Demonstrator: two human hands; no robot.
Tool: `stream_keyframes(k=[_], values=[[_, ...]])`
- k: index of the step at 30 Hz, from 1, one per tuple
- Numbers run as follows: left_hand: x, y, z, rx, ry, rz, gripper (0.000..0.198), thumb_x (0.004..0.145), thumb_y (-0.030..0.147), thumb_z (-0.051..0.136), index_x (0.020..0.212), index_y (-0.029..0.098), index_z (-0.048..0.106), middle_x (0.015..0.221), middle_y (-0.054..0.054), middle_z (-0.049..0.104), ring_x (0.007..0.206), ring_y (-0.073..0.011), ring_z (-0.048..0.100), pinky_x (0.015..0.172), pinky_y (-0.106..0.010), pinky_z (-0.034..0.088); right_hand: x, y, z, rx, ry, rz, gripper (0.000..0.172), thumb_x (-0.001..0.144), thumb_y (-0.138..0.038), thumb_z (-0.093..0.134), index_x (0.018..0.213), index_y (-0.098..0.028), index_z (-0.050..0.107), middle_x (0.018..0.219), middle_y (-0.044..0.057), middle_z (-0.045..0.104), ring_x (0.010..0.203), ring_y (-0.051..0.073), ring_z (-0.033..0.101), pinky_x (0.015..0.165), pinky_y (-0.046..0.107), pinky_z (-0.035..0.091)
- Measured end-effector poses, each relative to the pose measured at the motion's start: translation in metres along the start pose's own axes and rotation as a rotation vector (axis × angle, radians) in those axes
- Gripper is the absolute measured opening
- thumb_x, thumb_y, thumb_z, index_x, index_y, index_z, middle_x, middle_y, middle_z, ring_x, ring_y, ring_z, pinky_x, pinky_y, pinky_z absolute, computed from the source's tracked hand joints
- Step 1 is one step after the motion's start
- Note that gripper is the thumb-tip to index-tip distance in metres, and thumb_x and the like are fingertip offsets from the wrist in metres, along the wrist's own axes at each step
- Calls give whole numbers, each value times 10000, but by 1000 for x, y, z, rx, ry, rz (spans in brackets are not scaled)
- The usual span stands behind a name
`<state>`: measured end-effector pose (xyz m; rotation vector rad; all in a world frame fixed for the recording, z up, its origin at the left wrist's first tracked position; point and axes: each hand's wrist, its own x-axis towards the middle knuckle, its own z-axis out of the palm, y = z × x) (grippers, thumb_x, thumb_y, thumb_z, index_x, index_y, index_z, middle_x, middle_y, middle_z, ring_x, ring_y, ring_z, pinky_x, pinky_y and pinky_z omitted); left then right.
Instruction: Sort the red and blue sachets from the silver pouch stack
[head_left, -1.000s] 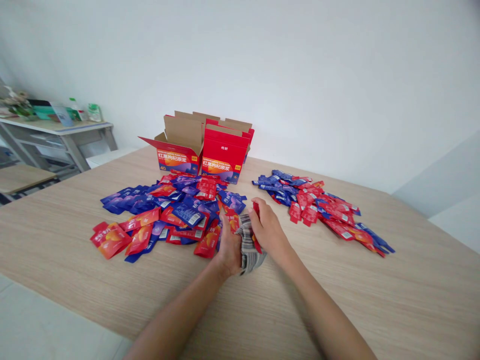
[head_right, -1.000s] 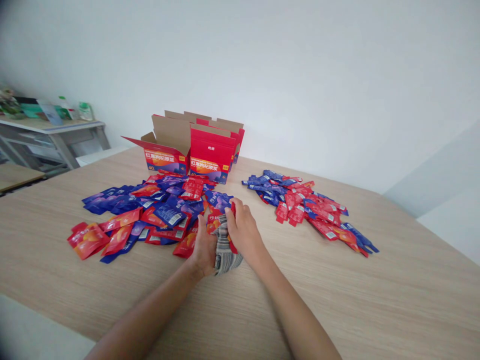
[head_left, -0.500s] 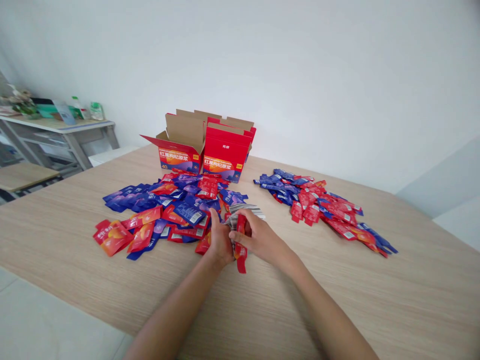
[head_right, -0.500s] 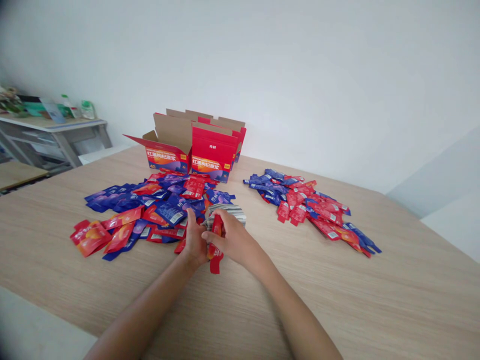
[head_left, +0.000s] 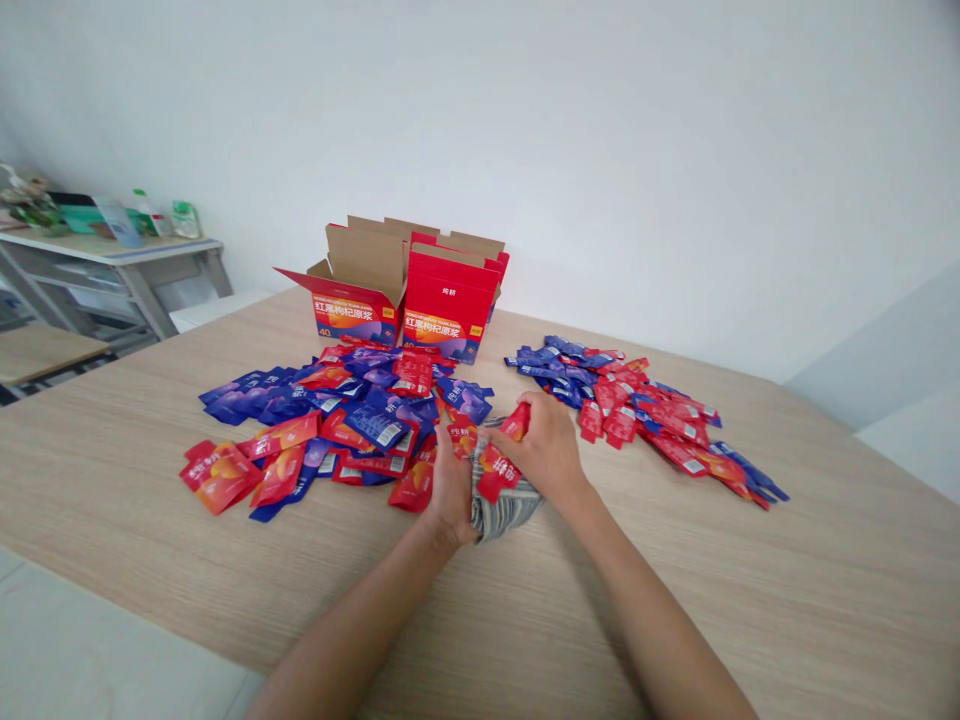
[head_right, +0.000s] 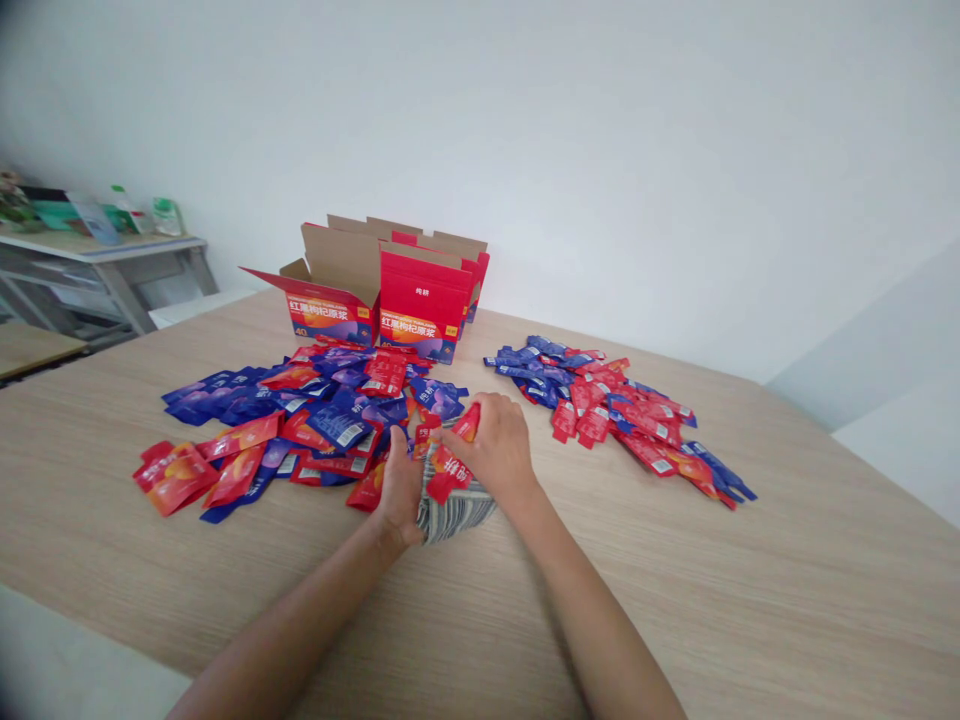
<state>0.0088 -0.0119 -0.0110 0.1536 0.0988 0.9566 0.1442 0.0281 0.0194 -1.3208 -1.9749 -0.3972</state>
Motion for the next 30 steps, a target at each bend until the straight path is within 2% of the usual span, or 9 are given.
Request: stream_keyframes(k=[2, 4, 7, 9, 14, 20, 22, 25, 30], values=[[0, 0, 2, -5, -59, -2, 906, 859, 799, 307, 1436, 128, 501, 1323, -177, 642, 1262, -377, 566, 1094, -551, 373, 4, 12, -5, -81, 71, 32, 591, 879, -673, 543, 1120, -134, 575, 968, 152, 656, 924, 322, 591, 832, 443, 445], [-1, 0, 4, -2, -73, -2, 909, 852, 806, 315, 1429, 131, 508, 1328, -178, 639, 1261, -377, 567, 1103, -548, 362, 6, 15, -10, -147, 76, 55, 546, 913, -606, 543, 1181, -132, 577, 1058, 172, 656, 995, 336, 584, 873, 462, 432], [-2, 1, 6, -3, -65, 30, 884, 863, 789, 320, 1430, 138, 507, 1338, -178, 632, 1260, -372, 569, 1113, -545, 349, 4, 8, -13, -147, -21, 39, 419, 982, -496, 481, 1210, -168, 611, 1200, 168, 629, 1102, 327, 569, 938, 471, 422], [-2, 4, 5, -9, -61, 63, 862, 872, 774, 328, 1431, 143, 505, 1342, -177, 629, 1253, -366, 575, 1117, -543, 344, 1, -1, -12, -78, -119, 23, 403, 1006, -472, 431, 1205, -186, 635, 1272, 168, 603, 1166, 312, 562, 975, 464, 430], [-3, 12, 0, -13, -35, 81, 881, 860, 787, 324, 1433, 140, 499, 1311, -182, 646, 1225, -368, 595, 1106, -562, 354, -3, -16, -8, -39, -303, 49, 606, 910, -627, 531, 1290, -161, 609, 1427, 238, 484, 1262, 375, 527, 1001, 523, 446], [-6, 16, 3, 1, 18, 117, 815, 905, 747, 243, 1409, 173, 529, 1162, -148, 723, 1122, -349, 660, 1036, -549, 436, -5, -23, -14, 16, -313, 7, 743, 823, -733, 575, 1284, -152, 612, 1465, 253, 443, 1324, 417, 467, 1066, 608, 368], [-7, 17, 3, 10, 3, 91, 839, 883, 775, 270, 1394, 168, 544, 1144, -149, 729, 1109, -354, 665, 1015, -545, 455, -7, -26, -16, 17, -329, -28, 793, 771, -750, 625, 1304, -163, 599, 1483, 248, 419, 1353, 436, 423, 1064, 627, 357], [-7, 17, 0, 28, -18, 72, 871, 845, 802, 346, 1389, 153, 547, 1182, -161, 715, 1134, -370, 651, 1019, -547, 452, -8, -28, -16, 18, -329, -82, 817, 707, -763, 681, 1275, -179, 609, 1461, 229, 432, 1312, 424, 444, 1043, 595, 389], [0, 14, -8, 42, 18, 65, 846, 838, 785, 406, 1397, 165, 544, 1237, -156, 693, 1162, -366, 637, 1035, -533, 441, -5, -12, -6, 2, -146, -107, 797, 665, -808, 677, 1155, -182, 628, 1301, 193, 492, 1181, 374, 495, 999, 537, 415]])
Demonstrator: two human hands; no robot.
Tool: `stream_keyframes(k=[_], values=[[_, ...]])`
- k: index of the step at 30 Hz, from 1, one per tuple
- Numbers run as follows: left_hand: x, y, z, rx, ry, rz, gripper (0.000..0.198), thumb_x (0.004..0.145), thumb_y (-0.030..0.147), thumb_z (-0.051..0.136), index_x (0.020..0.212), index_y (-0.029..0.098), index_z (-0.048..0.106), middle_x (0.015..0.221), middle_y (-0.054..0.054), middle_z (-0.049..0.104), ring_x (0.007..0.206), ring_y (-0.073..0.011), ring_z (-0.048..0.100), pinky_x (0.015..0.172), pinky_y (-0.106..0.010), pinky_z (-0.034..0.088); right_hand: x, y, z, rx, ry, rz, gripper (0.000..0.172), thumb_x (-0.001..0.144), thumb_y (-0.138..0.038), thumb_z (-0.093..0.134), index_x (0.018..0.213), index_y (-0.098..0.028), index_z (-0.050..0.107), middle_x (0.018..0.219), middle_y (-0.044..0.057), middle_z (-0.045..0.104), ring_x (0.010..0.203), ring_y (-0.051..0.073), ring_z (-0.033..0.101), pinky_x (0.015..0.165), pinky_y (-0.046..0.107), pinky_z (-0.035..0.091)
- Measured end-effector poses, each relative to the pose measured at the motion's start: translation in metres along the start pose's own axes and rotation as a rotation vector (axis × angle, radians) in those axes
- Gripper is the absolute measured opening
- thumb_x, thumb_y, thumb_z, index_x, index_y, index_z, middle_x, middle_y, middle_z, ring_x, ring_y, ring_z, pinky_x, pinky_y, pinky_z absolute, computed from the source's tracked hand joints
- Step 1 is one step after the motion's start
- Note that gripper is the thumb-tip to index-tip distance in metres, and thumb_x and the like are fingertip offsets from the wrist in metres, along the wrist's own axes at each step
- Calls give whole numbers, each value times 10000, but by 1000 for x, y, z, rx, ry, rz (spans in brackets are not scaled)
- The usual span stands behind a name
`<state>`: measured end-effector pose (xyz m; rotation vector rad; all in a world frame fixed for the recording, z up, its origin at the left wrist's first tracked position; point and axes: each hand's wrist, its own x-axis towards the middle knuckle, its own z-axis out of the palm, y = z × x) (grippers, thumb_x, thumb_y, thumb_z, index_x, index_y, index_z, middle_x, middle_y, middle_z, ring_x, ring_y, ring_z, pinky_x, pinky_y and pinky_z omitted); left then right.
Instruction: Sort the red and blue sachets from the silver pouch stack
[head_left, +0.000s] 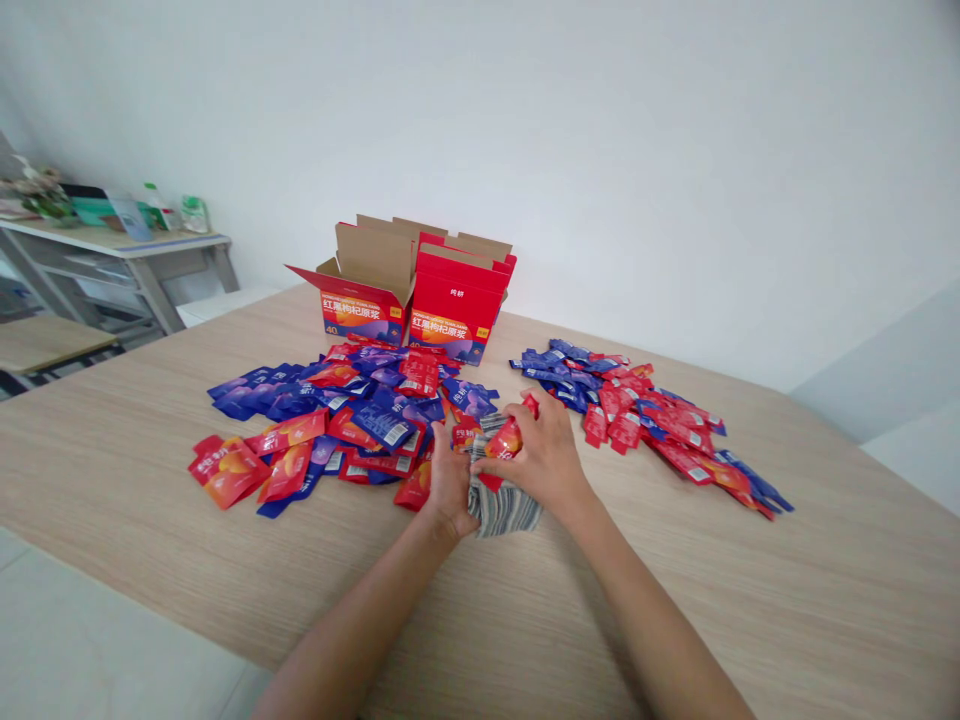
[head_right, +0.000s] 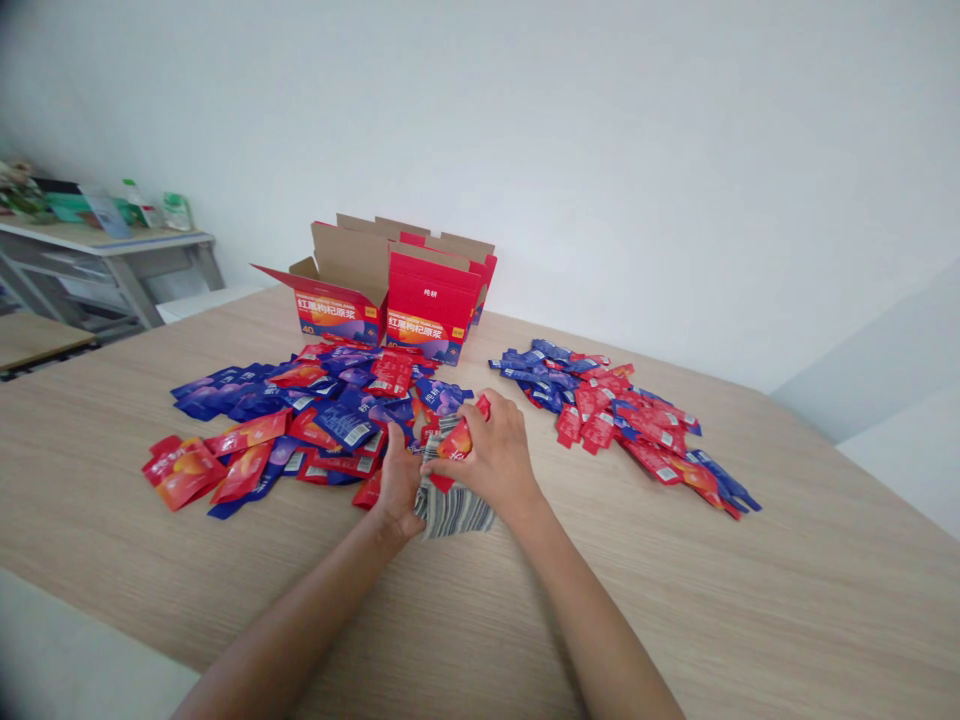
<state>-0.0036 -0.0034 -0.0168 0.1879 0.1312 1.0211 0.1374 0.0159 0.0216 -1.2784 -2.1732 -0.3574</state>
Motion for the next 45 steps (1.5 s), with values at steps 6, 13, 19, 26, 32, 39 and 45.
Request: stream_keyframes(k=[6, 13, 19, 26, 32, 39, 45], values=[[3, -2, 1, -16, -60, -15, 907, 840, 810, 336, 1390, 118, 542, 1241, -187, 681, 1170, -380, 624, 1032, -538, 432, 0, 25, 3, -78, 180, -104, 723, 676, -780, 699, 1063, -176, 614, 1311, 199, 474, 1193, 373, 470, 1000, 534, 380], [-1, 3, 3, -62, -67, -112, 981, 823, 852, 227, 1357, 99, 560, 1231, -201, 679, 1183, -382, 612, 1051, -533, 400, 3, 41, -5, -192, 295, 62, 644, 712, -706, 725, 1052, -175, 592, 1307, 215, 443, 1186, 404, 447, 969, 560, 382], [0, 1, 3, -75, -49, -64, 950, 835, 833, 253, 1353, 99, 562, 1243, -202, 674, 1194, -380, 602, 1051, -531, 397, -4, 30, 3, -284, 464, 72, 473, 799, -623, 702, 1028, -226, 585, 1230, 169, 457, 1145, 380, 454, 959, 583, 388], [-1, 19, 4, -114, 72, 81, 959, 857, 813, 206, 1350, 68, 552, 1223, -219, 676, 1156, -377, 625, 1009, -524, 443, -8, -18, -27, -44, 45, -319, 332, 953, -159, 530, 1246, -310, 558, 1158, 89, 593, 1032, 254, 571, 904, 432, 484], [1, 23, 4, -64, 86, 124, 905, 889, 773, 194, 1304, 72, 589, 1164, -212, 702, 1110, -374, 650, 952, -533, 482, -3, -29, -57, 192, -177, -197, 416, 891, -153, 593, 1297, -221, 538, 1250, 135, 574, 1071, 258, 622, 908, 416, 546], [1, 22, -1, -74, 32, 61, 880, 880, 776, 267, 1307, 77, 590, 1183, -198, 699, 1128, -366, 646, 1009, -517, 452, -5, -26, -46, 210, -401, -355, 558, 763, -118, 638, 1307, -143, 517, 1530, 217, 418, 1460, 312, 338, 1183, 576, 284], [1, 25, 3, -58, 86, 130, 839, 886, 759, 306, 1290, 87, 603, 1180, -190, 702, 1120, -355, 653, 1024, -505, 448, -9, -32, -46, 258, -487, -295, 753, 748, -180, 702, 1434, -62, 415, 1505, 262, 438, 1430, 316, 396, 1162, 505, 360]])
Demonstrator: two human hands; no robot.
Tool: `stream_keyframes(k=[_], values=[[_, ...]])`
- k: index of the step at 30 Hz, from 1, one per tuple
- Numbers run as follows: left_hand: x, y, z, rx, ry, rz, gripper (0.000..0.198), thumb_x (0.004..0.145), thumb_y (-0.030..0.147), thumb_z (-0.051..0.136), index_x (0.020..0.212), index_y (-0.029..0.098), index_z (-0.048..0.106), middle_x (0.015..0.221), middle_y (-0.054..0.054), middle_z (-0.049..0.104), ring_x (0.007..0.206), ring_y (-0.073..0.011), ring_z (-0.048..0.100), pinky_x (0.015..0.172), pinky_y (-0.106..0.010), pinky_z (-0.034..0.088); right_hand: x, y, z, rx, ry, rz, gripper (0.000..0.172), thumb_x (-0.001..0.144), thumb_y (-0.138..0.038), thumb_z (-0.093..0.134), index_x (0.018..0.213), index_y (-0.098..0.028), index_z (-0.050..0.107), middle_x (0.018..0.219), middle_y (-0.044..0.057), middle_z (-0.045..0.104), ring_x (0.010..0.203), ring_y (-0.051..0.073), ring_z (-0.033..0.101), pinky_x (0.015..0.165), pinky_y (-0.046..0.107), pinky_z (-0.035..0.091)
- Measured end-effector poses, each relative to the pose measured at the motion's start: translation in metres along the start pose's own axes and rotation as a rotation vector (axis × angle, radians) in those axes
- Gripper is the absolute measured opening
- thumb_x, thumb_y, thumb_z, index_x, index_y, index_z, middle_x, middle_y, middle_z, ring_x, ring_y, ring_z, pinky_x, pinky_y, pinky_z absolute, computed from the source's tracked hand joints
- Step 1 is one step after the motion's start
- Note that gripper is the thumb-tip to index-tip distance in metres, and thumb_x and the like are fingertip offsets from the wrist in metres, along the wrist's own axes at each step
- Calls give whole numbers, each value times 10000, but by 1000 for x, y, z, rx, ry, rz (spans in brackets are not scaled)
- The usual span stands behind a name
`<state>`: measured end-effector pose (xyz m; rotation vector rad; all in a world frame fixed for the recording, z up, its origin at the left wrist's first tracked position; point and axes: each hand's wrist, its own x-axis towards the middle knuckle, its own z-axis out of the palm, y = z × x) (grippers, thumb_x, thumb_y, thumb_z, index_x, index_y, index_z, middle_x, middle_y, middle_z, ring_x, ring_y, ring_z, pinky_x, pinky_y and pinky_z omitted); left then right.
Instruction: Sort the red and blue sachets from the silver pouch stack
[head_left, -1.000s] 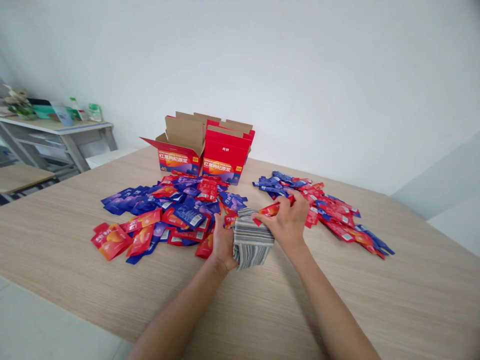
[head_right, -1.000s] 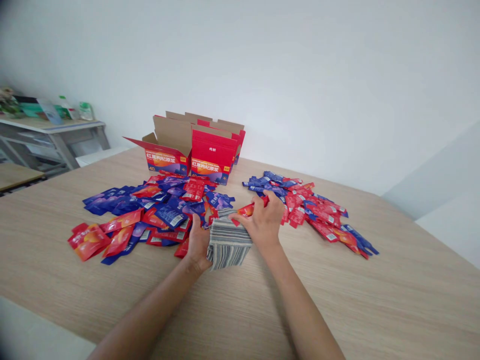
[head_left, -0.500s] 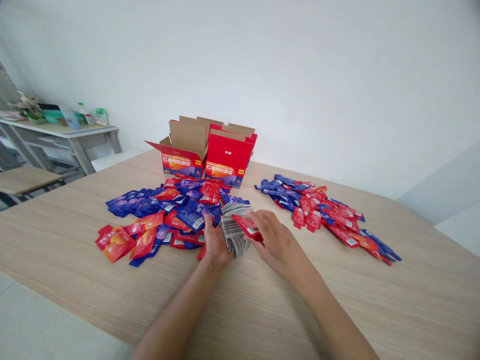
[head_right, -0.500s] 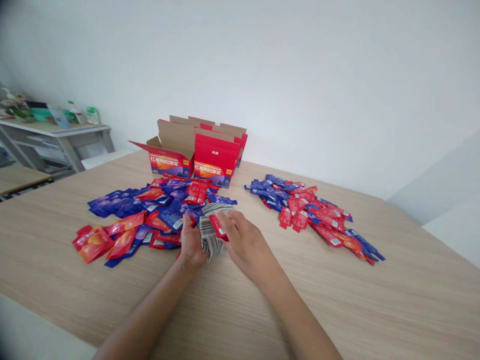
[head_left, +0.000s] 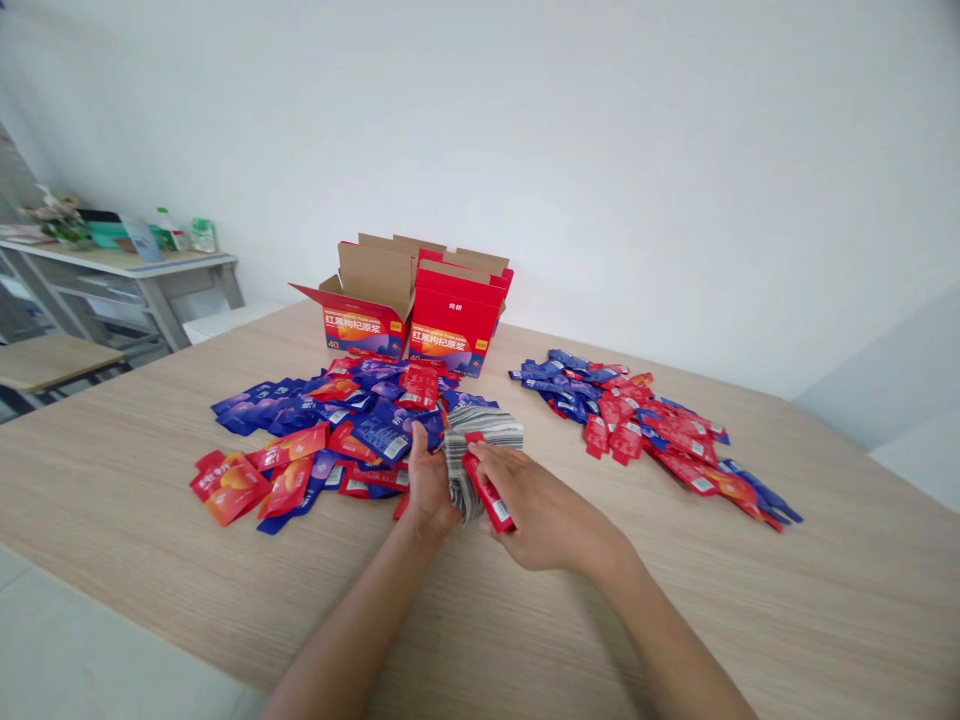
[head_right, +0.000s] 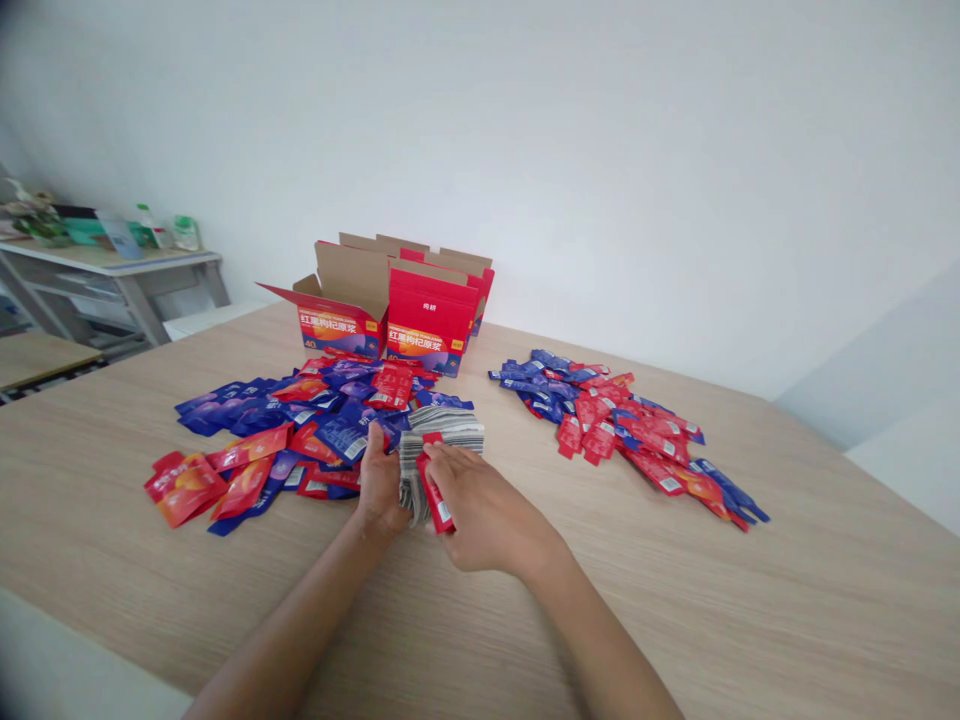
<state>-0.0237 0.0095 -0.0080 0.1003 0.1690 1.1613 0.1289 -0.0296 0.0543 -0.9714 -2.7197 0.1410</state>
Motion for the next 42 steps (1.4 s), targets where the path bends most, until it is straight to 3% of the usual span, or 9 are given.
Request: stream_keyframes(k=[4, 10, 21, 24, 27, 30, 34, 38, 42], values=[[-3, -4, 3, 19, -2, -36, 823, 882, 754, 337, 1271, 87, 619, 1172, -186, 706, 1116, -359, 655, 1028, -503, 448, -3, -1, -1, 20, -5, 29, 790, 738, -230, 748, 1441, -101, 411, 1533, 257, 399, 1443, 336, 369, 1157, 548, 347], [-1, -5, 0, 20, -39, -33, 821, 882, 752, 344, 1290, 91, 610, 1195, -182, 701, 1148, -355, 642, 1064, -501, 422, -1, -4, 7, -42, -17, 14, 737, 719, -220, 760, 1362, -29, 456, 1573, 303, 286, 1506, 346, 208, 1217, 538, 236], [-1, -4, 4, 51, 79, -22, 940, 873, 800, 192, 1287, 71, 617, 1156, -188, 719, 1129, -345, 656, 1043, -484, 452, -6, -17, -10, 27, -201, 81, 566, 764, -226, 674, 1284, -64, 523, 1538, 280, 375, 1441, 343, 370, 1158, 454, 340], [-1, -7, 4, 95, 108, -13, 960, 852, 826, 189, 1238, 80, 654, 1097, -182, 740, 1079, -350, 679, 989, -479, 495, -12, -26, -23, 97, -257, 134, 422, 800, -244, 653, 1195, -134, 556, 1310, 212, 613, 1175, 321, 612, 940, 406, 488], [-1, -10, 2, 134, 100, -30, 930, 854, 822, 228, 1211, 85, 668, 1064, -177, 750, 1031, -351, 699, 939, -481, 525, -18, -22, -38, 214, -286, 191, 216, 879, -301, 600, 1072, -205, 582, 959, 73, 689, 848, 227, 644, 712, 312, 467], [-1, -17, 2, 155, 46, -93, 867, 869, 787, 312, 1232, 77, 653, 1083, -188, 744, 1019, -351, 705, 931, -489, 532, -19, 2, -47, 423, -158, 200, 120, 927, -326, 560, 950, -211, 585, 864, 18, 653, 783, 168, 593, 680, 265, 422], [-1, -35, -2, 168, -5, -124, 742, 888, 693, 449, 1302, 100, 614, 1117, -187, 737, 1047, -343, 702, 976, -508, 512, -12, 49, -35, 674, 213, 334, 241, 897, -437, 577, 824, -215, 520, 753, -21, 592, 677, 137, 542, 613, 246, 413], [-2, -52, -8, 261, 65, -192, 521, 902, 489, 587, 1250, 107, 648, 1048, -157, 760, 1043, -333, 707, 986, -495, 516, 4, 80, -4, 541, 597, 503, 208, 828, -409, 612, 797, -230, 511, 729, -24, 581, 675, 157, 558, 638, 276, 453], [-1, -51, -7, 352, 197, -172, 333, 891, 310, 624, 1127, 86, 696, 931, -132, 778, 955, -313, 736, 958, -464, 544, 11, 101, 16, 377, 644, 550, 315, 945, -494, 461, 1068, -226, 572, 1056, 57, 677, 950, 202, 644, 832, 328, 506]])
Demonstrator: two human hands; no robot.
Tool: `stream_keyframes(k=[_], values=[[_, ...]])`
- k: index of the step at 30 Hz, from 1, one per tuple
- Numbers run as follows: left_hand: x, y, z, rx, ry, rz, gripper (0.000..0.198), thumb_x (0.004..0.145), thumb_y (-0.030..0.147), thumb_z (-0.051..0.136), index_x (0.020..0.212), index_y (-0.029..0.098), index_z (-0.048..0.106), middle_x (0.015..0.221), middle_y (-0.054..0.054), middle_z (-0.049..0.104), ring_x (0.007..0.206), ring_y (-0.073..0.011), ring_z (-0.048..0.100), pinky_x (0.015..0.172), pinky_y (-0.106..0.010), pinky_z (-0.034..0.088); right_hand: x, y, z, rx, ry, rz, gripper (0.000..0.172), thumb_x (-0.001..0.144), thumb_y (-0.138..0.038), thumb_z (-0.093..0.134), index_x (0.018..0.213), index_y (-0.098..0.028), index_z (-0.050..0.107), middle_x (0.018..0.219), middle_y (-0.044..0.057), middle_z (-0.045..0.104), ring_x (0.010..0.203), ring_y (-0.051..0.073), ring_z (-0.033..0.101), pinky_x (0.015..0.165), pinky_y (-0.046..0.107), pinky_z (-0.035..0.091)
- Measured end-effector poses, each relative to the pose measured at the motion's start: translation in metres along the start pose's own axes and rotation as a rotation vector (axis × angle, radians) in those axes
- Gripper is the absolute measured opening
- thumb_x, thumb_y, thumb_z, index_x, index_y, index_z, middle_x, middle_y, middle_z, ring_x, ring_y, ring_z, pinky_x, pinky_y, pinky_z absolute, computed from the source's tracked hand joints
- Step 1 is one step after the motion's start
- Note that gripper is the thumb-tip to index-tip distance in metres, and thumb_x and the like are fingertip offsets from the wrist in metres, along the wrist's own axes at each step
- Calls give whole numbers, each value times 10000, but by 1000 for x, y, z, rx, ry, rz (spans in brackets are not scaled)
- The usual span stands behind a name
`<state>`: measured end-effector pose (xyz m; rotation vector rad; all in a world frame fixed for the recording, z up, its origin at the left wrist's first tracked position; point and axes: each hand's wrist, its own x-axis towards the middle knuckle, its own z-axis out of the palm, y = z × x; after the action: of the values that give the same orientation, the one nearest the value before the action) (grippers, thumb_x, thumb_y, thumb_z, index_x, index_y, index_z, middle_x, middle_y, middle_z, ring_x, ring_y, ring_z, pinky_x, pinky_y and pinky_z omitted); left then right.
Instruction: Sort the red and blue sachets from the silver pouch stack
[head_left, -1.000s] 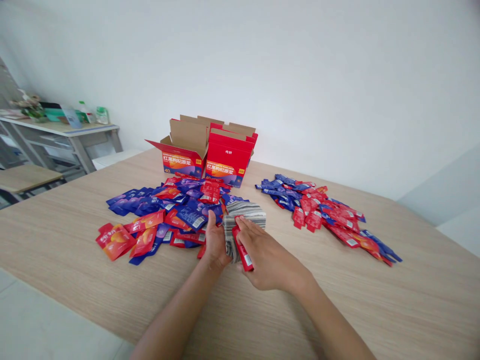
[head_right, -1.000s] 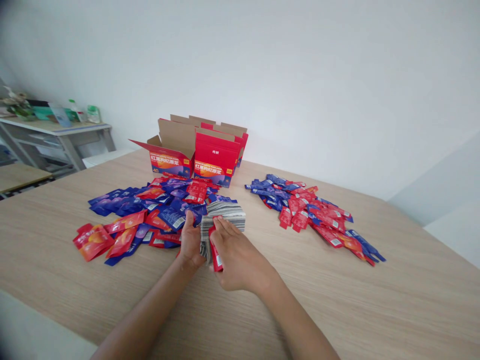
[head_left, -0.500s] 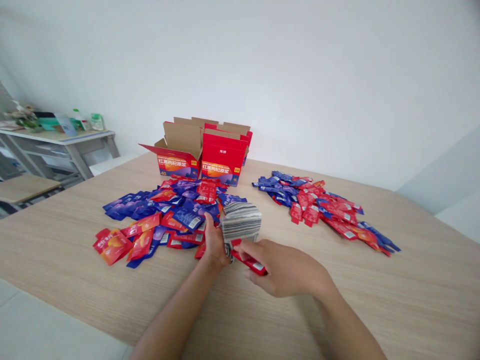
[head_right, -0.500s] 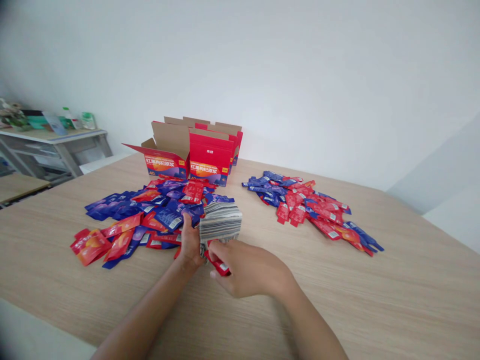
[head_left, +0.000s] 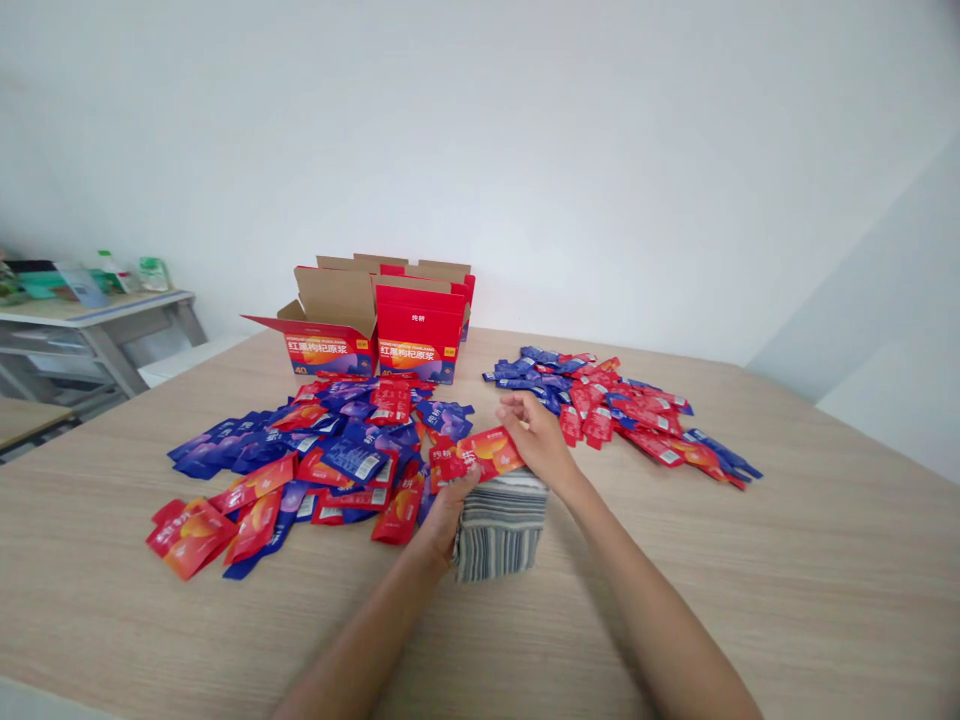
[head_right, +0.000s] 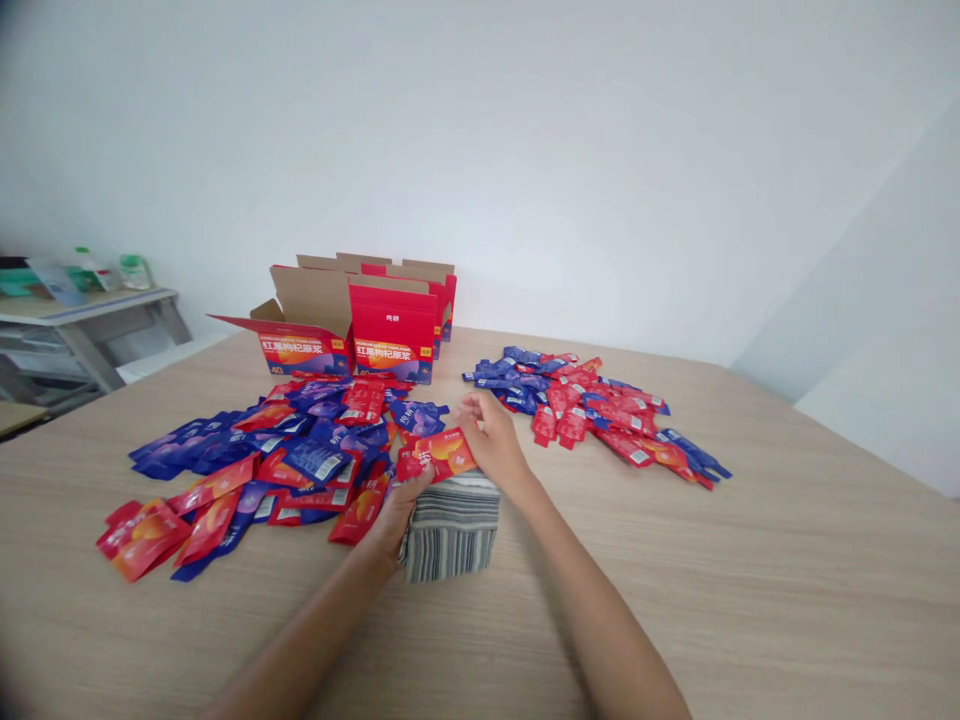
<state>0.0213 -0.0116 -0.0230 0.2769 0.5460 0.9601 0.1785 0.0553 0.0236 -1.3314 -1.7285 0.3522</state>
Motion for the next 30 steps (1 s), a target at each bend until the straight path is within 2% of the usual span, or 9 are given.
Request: stream_keyframes(k=[3, 6, 9, 13, 15, 19, 22, 25, 30], values=[[-1, 17, 1, -67, 75, 32, 438, 936, 402, 541, 1188, 68, 670, 916, -145, 777, 954, -326, 735, 939, -491, 555, 9, 31, -9, -164, -11, 125, 476, 1020, -505, 231, 1247, -218, 536, 1224, 97, 653, 1152, 226, 604, 982, 380, 460], [-4, 43, -3, -133, 154, 196, 532, 956, 448, 487, 1282, 47, 615, 882, -159, 776, 900, -328, 744, 908, -511, 566, 13, 72, -24, -335, -76, 322, 528, 965, -538, 402, 1325, -178, 539, 1328, 173, 602, 1290, 311, 519, 1078, 467, 375], [-6, 68, -12, -192, 209, 339, 576, 975, 461, 444, 1368, 54, 549, 831, -140, 775, 758, -291, 753, 878, -501, 580, 6, 110, -36, -536, -102, 547, 694, 927, -552, 467, 1474, -131, 410, 1532, 273, 366, 1435, 440, 307, 1122, 631, 213], [-7, 92, -21, -229, 281, 458, 601, 1013, 448, 338, 1441, 47, 467, 802, -135, 769, 782, -282, 753, 889, -492, 574, -9, 140, -43, -715, -170, 674, 731, 962, -583, 365, 1587, -242, 197, 1661, 193, 75, 1507, 432, 103, 1148, 637, 109], [-7, 96, -22, -224, 274, 471, 681, 1013, 523, 255, 1435, 36, 473, 843, -159, 769, 849, -291, 751, 903, -495, 565, -12, 149, -45, -757, -244, 697, 699, 980, -605, 302, 1583, -262, 222, 1661, 182, 102, 1510, 414, 117, 1156, 617, 117], [-6, 90, -22, -207, 114, 451, 849, 918, 736, 236, 1377, 99, 559, 1024, -185, 759, 1011, -319, 718, 949, -520, 535, -9, 156, -48, -790, -415, 697, 709, 991, -629, 269, 1539, -185, 352, 1613, 228, 246, 1487, 403, 228, 1143, 608, 201], [-5, 75, -19, -195, 64, 358, 757, 927, 695, 330, 1359, 124, 576, 1074, -170, 753, 1044, -319, 706, 981, -522, 514, -1, 150, -44, -786, -522, 629, 620, 1008, -573, 368, 1444, -146, 476, 1518, 212, 419, 1393, 350, 419, 1105, 556, 337], [-7, 59, -11, -190, 20, 223, 689, 947, 632, 369, 1345, 113, 583, 1104, -168, 745, 1068, -323, 696, 998, -520, 501, 3, 135, -29, -776, -599, 545, 414, 974, -429, 580, 1300, -173, 572, 1336, 114, 580, 1165, 264, 599, 977, 494, 500], [-14, 41, 5, -218, -78, 137, 596, 963, 561, 384, 1356, 158, 580, 1139, -139, 738, 1095, -318, 684, 1012, -506, 485, -12, 99, 13, -740, -596, 384, 333, 951, -388, 631, 1206, -174, 620, 1208, 87, 643, 1033, 224, 649, 888, 438, 551]])
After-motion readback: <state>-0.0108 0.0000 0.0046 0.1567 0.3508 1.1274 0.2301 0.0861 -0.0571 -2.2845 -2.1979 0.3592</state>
